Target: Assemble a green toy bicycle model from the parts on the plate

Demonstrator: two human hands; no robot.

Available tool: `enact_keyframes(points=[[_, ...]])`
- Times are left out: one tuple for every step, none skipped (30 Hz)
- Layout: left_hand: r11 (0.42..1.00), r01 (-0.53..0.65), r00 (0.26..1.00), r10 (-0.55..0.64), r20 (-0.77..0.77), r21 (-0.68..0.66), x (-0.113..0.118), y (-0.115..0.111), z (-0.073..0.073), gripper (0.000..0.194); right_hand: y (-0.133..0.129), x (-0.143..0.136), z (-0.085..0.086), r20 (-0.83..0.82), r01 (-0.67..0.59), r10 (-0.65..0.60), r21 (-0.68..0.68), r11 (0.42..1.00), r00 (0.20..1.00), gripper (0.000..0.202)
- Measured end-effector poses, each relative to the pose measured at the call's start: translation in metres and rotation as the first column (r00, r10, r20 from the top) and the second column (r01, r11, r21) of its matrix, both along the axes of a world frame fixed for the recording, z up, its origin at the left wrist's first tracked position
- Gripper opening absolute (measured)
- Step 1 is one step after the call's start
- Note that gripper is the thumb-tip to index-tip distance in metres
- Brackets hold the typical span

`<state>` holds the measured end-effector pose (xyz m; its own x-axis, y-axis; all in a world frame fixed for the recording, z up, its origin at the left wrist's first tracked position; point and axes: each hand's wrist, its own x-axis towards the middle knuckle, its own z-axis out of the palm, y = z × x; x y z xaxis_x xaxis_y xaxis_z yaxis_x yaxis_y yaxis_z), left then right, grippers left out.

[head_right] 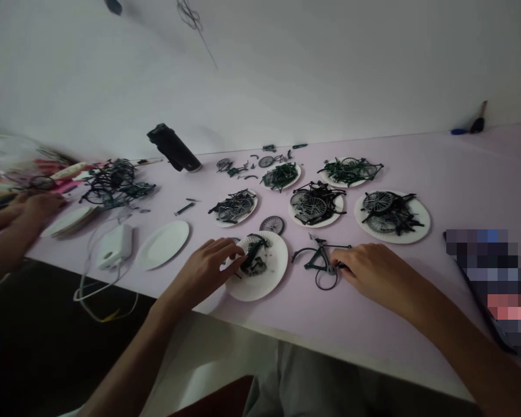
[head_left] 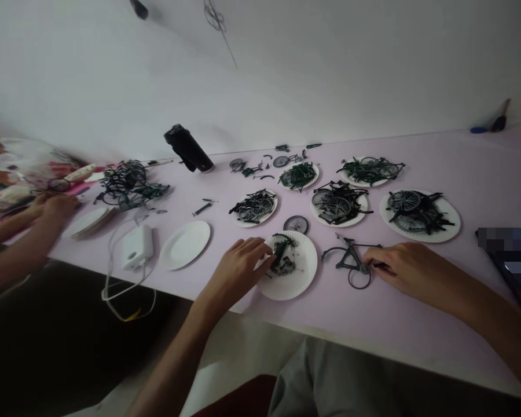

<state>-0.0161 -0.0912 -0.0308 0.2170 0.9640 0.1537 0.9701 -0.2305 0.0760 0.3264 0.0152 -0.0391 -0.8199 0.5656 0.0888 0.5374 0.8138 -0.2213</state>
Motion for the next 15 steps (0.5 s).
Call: enact_keyframes(points=[[0.997, -0.063, 0.998, 0.064, 0.01, -0.034, 0.004, 0.002, 0.001, 0.018, 0.0, -0.001, 0.0, 0.009, 0.016, -0.016, 0.0, 1.0, 1.0, 0.026], [0.988, -0.133, 0.991, 0.135, 0.02, -0.075, 0.009, 0.004, 0.002, 0.017, 0.001, -0.002, 0.001, 0.021, 0.034, -0.034, -0.003, 0.999, 0.999, 0.028], [0.973, -0.201, 0.978, 0.205, 0.026, -0.117, 0.013, 0.007, 0.004, 0.017, 0.001, -0.003, 0.002, 0.035, 0.053, -0.053, -0.01, 0.999, 0.998, 0.029], [0.954, -0.257, 0.964, 0.265, 0.029, -0.157, 0.017, 0.009, 0.006, 0.016, 0.001, -0.004, 0.003, 0.049, 0.072, -0.071, -0.019, 0.997, 0.996, 0.03], [0.936, -0.303, 0.949, 0.313, 0.028, -0.18, 0.02, 0.011, 0.007, 0.017, 0.001, -0.005, 0.005, 0.059, 0.087, -0.085, -0.027, 0.996, 0.995, 0.03], [0.923, -0.334, 0.938, 0.345, 0.023, -0.189, 0.024, 0.012, 0.008, 0.018, 0.001, -0.005, 0.006, 0.065, 0.095, -0.093, -0.033, 0.995, 0.994, 0.03], [0.917, -0.351, 0.932, 0.361, 0.02, -0.189, 0.026, 0.013, 0.008, 0.019, 0.001, -0.005, 0.006, 0.071, 0.097, -0.094, -0.036, 0.995, 0.993, 0.03], [0.916, -0.359, 0.93, 0.368, 0.018, -0.182, 0.028, 0.014, 0.008, 0.02, 0.001, -0.005, 0.007, 0.076, 0.095, -0.092, -0.034, 0.995, 0.993, 0.029], [0.917, -0.358, 0.93, 0.367, 0.02, -0.176, 0.03, 0.014, 0.008, 0.022, 0.0, -0.005, 0.007, 0.078, 0.091, -0.088, -0.027, 0.996, 0.993, 0.028], [0.919, -0.355, 0.931, 0.364, 0.025, -0.173, 0.031, 0.014, 0.007, 0.023, 0.0, -0.005, 0.007, 0.08, 0.087, -0.085, -0.017, 0.996, 0.993, 0.026], [0.92, -0.352, 0.932, 0.362, 0.032, -0.172, 0.032, 0.014, 0.007, 0.024, -0.001, -0.005, 0.008, 0.081, 0.085, -0.085, -0.005, 0.996, 0.993, 0.025], [0.92, -0.352, 0.931, 0.363, 0.039, -0.171, 0.032, 0.014, 0.006, 0.025, -0.001, -0.005, 0.008, 0.08, 0.086, -0.086, 0.008, 0.996, 0.993, 0.023], [0.921, -0.352, 0.93, 0.364, 0.046, -0.168, 0.033, 0.013, 0.005, 0.026, -0.002, -0.005, 0.008, 0.073, 0.086, -0.088, 0.022, 0.996, 0.993, 0.022], [0.924, -0.346, 0.932, 0.358, 0.051, -0.165, 0.034, 0.013, 0.005, 0.026, -0.003, -0.005, 0.009, 0.064, 0.083, -0.085, 0.035, 0.996, 0.994, 0.022], [0.93, -0.33, 0.938, 0.342, 0.057, -0.16, 0.034, 0.013, 0.005, 0.025, -0.003, -0.005, 0.01, 0.059, 0.075, -0.078, 0.045, 0.996, 0.995, 0.021]])
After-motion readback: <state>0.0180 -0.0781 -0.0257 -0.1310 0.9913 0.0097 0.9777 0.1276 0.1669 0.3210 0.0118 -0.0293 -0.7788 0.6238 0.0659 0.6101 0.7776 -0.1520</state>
